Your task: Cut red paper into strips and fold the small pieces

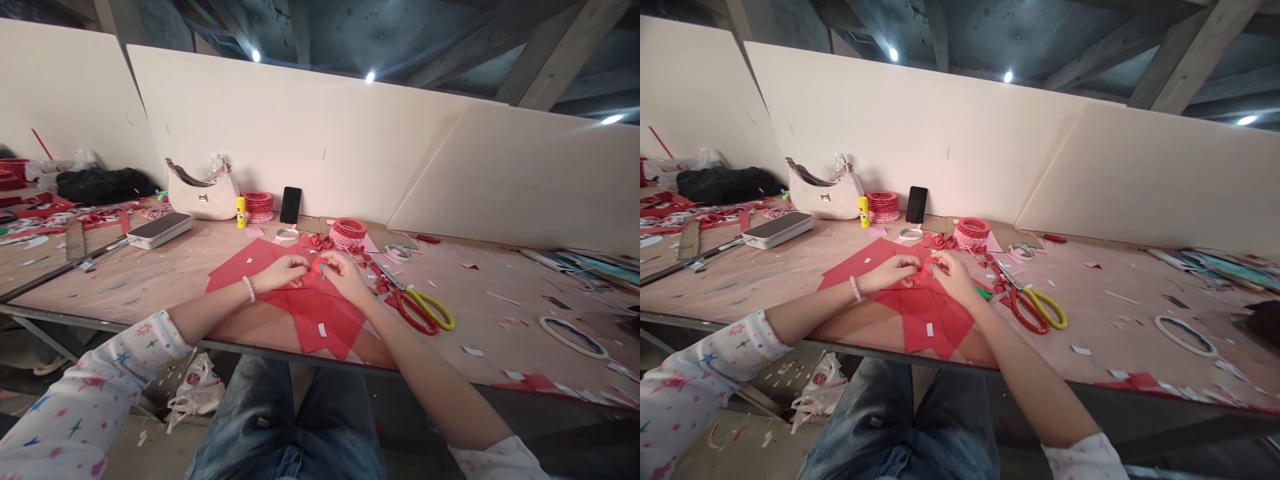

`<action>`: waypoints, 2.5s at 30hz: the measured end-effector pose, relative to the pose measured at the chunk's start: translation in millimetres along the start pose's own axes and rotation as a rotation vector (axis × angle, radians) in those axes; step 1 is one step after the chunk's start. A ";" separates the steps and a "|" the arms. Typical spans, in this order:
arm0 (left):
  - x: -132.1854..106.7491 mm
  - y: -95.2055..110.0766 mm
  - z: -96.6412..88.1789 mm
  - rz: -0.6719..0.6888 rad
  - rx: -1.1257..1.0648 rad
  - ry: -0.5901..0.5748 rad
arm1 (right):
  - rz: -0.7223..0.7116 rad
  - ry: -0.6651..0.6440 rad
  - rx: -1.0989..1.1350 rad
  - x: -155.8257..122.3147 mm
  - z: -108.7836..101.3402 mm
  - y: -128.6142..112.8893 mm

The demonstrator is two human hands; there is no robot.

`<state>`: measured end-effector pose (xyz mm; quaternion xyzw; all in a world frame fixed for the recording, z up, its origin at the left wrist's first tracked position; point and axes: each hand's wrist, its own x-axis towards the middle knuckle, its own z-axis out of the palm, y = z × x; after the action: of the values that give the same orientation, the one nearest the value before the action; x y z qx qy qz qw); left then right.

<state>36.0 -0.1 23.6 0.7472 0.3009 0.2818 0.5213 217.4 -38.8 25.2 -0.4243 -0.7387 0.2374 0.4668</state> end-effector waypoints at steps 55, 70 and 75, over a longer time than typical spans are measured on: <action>-2.1 3.4 -0.9 -0.117 -0.220 -0.031 | -0.002 -0.055 0.069 0.4 0.4 1.6; -1.0 -1.4 0.8 0.196 0.154 -0.010 | -0.008 -0.052 0.074 -0.4 1.1 -2.5; -3.8 -0.4 2.5 0.221 0.207 -0.013 | -0.009 -0.062 0.052 -1.6 2.2 -1.7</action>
<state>35.2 -4.3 22.1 0.8274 0.2407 0.3000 0.4093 215.1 -41.0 24.7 -0.4011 -0.7482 0.2674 0.4558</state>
